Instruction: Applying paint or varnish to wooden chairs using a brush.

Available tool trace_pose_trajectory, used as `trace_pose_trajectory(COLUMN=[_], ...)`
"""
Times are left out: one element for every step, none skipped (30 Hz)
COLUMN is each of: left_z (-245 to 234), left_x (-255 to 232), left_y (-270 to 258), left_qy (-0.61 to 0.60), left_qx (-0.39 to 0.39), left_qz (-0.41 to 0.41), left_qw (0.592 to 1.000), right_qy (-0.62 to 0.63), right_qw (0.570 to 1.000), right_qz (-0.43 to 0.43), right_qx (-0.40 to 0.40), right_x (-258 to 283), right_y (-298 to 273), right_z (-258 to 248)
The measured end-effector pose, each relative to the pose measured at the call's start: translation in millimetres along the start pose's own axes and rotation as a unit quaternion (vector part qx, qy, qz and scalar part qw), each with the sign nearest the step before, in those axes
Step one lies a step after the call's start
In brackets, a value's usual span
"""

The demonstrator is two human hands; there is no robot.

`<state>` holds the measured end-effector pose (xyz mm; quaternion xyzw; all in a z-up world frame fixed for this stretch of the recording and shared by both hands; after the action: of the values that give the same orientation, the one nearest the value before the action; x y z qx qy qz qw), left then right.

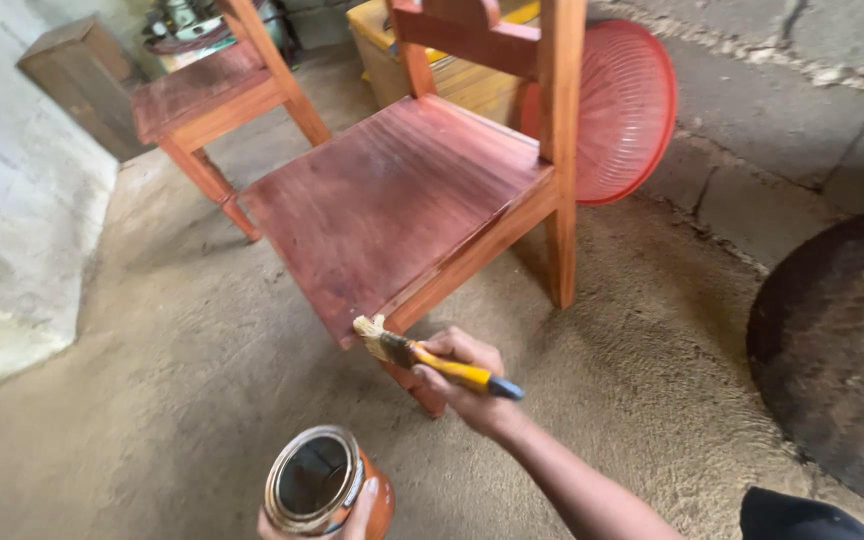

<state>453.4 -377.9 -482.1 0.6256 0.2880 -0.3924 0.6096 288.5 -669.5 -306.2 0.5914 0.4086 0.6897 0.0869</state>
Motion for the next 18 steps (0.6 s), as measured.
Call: trace_pose_trajectory(left_z=[31, 26, 29, 33, 30, 28, 28, 27, 26, 25, 27, 29, 30, 29, 28, 28, 28, 28], left_x=[-35, -52, -68, -85, -89, -90, -91, -91, -91, -91, -99, -102, -105, -102, -97, -93, -95, -98], left_y=[23, 26, 29, 33, 32, 31, 32, 33, 32, 32, 33, 34, 35, 34, 34, 34, 33, 33], left_qy=[0.004, 0.009, 0.022, 0.035, 0.037, 0.046, 0.054, 0.053, 0.051, 0.05, 0.05, 0.066, 0.082, 0.082, 0.119, 0.156, 0.157, 0.151], left_qx=[-0.011, -0.021, 0.013, 0.047, 0.038, 0.032, 0.027, 0.02, 0.025, 0.03, 0.027, 0.027, 0.027, 0.023, 0.034, 0.044, 0.041, 0.023], left_qz=[0.003, 0.002, 0.005, 0.008, 0.006, -0.007, -0.02, -0.02, -0.02, -0.021, -0.023, -0.064, -0.104, -0.106, -0.109, -0.111, -0.113, -0.104], left_qw=[1.0, 1.0, 1.0, 0.998, 0.999, 0.998, 0.998, 0.998, 0.998, 0.998, 0.998, 0.995, 0.991, 0.991, 0.986, 0.98, 0.98, 0.983], right_qy=[0.047, 0.052, 0.043, 0.035, 0.037, 0.041, 0.045, 0.046, -0.004, -0.053, -0.053, -0.083, -0.111, -0.11, -0.094, -0.078, -0.077, -0.025], right_qw=[0.996, 0.995, 0.997, 0.997, 0.997, 0.994, 0.988, 0.989, 0.988, 0.978, 0.979, 0.98, 0.978, 0.978, 0.985, 0.99, 0.99, 0.996], right_qz=[0.058, 0.057, 0.065, 0.072, 0.071, 0.095, 0.118, 0.115, 0.065, 0.012, 0.011, -0.039, -0.09, -0.09, -0.099, -0.108, -0.108, -0.08], right_qx=[0.05, 0.059, 0.025, -0.009, -0.001, -0.042, -0.086, -0.08, -0.141, -0.2, -0.196, -0.175, -0.154, -0.15, -0.102, -0.054, -0.051, -0.009], right_x=[-7, -18, -30, -42, -39, -40, -42, -40, -30, -20, -29, -31, -33, -15, 4, 23, 33, 39], right_y=[0, 5, 12, 20, 22, 25, 28, 25, 19, 11, 4, -2, -10, -12, -13, -15, -17, -16], right_z=[7, 3, -7, -16, -19, -29, -39, -35, -40, -45, -32, -17, 0, 5, 17, 29, 30, 34])
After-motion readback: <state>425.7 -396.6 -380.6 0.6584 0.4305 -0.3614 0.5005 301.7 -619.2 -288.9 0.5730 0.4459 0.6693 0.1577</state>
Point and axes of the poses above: each hand's wrist, its own y-axis towards the middle knuckle, its own z-axis out of the palm, x = y × z, the point moved 7 cm from there along y, towards the middle knuckle, and after that the axes turned 4 degrees about z, right-handed, at the moved point
